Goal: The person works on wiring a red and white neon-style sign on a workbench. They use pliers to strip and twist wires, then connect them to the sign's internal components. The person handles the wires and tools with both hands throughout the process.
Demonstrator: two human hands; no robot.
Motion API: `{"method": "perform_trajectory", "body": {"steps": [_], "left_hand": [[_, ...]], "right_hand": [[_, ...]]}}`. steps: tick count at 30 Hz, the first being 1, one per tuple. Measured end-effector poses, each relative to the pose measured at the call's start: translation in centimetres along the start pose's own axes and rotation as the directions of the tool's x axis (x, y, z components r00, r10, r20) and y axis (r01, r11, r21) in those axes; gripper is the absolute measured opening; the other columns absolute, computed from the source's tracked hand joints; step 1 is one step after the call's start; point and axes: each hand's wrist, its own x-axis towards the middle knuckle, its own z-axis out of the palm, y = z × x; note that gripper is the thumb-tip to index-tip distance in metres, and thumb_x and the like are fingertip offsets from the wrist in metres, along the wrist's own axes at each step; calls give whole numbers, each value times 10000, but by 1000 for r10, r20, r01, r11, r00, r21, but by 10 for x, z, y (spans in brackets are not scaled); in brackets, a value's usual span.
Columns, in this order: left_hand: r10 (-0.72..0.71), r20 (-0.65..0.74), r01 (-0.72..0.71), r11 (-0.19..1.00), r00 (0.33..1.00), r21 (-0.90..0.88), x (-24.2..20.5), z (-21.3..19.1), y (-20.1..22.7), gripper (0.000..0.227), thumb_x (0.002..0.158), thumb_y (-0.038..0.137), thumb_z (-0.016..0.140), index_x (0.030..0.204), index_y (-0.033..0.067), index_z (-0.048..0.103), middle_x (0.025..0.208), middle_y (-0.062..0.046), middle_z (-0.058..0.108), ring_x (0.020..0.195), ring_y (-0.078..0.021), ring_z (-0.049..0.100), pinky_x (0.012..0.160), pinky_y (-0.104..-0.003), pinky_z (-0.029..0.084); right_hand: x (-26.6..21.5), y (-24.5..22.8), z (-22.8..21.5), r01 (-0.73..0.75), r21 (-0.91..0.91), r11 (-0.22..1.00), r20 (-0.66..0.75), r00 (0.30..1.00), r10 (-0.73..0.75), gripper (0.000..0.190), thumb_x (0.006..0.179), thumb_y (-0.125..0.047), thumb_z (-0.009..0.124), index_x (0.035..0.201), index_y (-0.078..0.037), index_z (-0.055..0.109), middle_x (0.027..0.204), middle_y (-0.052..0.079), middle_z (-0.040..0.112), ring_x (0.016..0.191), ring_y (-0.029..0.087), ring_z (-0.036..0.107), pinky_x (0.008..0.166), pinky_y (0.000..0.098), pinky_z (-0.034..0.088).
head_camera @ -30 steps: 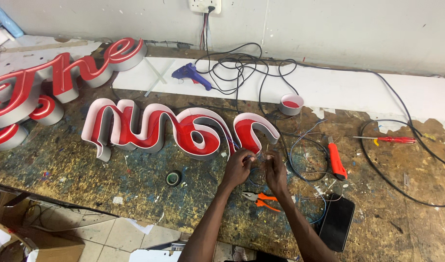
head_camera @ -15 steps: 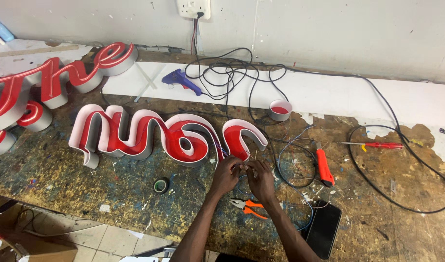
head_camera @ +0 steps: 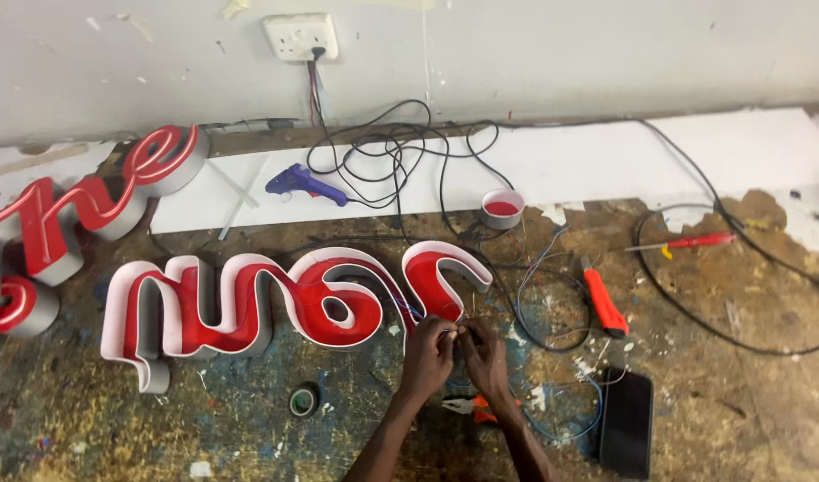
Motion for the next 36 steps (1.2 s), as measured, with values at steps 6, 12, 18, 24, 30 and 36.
{"method": "perform_trajectory", "body": {"steps": [6, 12, 18, 24, 30, 36], "left_hand": [[-70, 71, 67, 997, 995, 36, -1, -1, -4, 104, 1142, 159, 640, 1119, 77, 701, 1051, -112, 644, 889, -306, 649, 755, -436, 513], [-57, 65, 52, 996, 996, 74, -3, 2, -4, 97, 1108, 152, 694, 1140, 72, 738, 1069, -100, 639, 919, -311, 661, 781, -452, 548], [-80, 52, 76, 995, 995, 62, -4, 4, -3, 114, 1117, 168, 684, 1151, 100, 769, 1087, -92, 693, 948, -301, 699, 782, -463, 560], [-50, 39, 46, 995, 998, 84, -7, 6, 0, 261, 1141, 330, 661, 1153, 100, 786, 1084, -83, 684, 982, -298, 699, 818, -441, 550], [-40, 63, 34, 995, 997, 95, -8, 3, 2, 209, 1144, 244, 649, 1087, 81, 767, 1065, -92, 669, 938, -300, 673, 774, -465, 525], [-88, 67, 84, 995, 994, 60, -4, 3, 1, 81, 1025, 64, 790, 1057, 135, 813, 997, -136, 707, 1044, -438, 729, 949, -528, 564]], "right_hand": [[-17, -7, -5, 14, -76, 997, -33, 999, -17, 263, 1104, -292, 651, 1194, -108, 816, 1013, 76, 859, 801, 199, 744, 663, 371, 513], [-23, -27, -25, 74, -73, 995, 65, 995, -69, 263, 1134, -267, 613, 1208, -127, 822, 1011, 69, 870, 748, 191, 738, 609, 359, 470], [-27, -9, -30, 178, -152, 972, 107, 981, -163, 225, 1124, -283, 646, 1212, -146, 802, 963, 72, 767, 590, 184, 570, 574, 379, 397], [-37, -12, -32, 6, -144, 990, 234, 972, 28, 316, 1106, -313, 616, 1363, -190, 753, 1088, 72, 902, 807, 274, 811, 665, 413, 536], [-39, 18, -23, 232, -287, 929, 189, 965, -182, 285, 1154, -291, 577, 1240, -108, 778, 1015, 162, 779, 666, 342, 695, 570, 489, 477], [-39, 14, -23, 220, -300, 928, 159, 971, -178, 275, 1187, -229, 582, 1287, -111, 810, 909, 195, 790, 814, 475, 787, 620, 558, 586]]}}
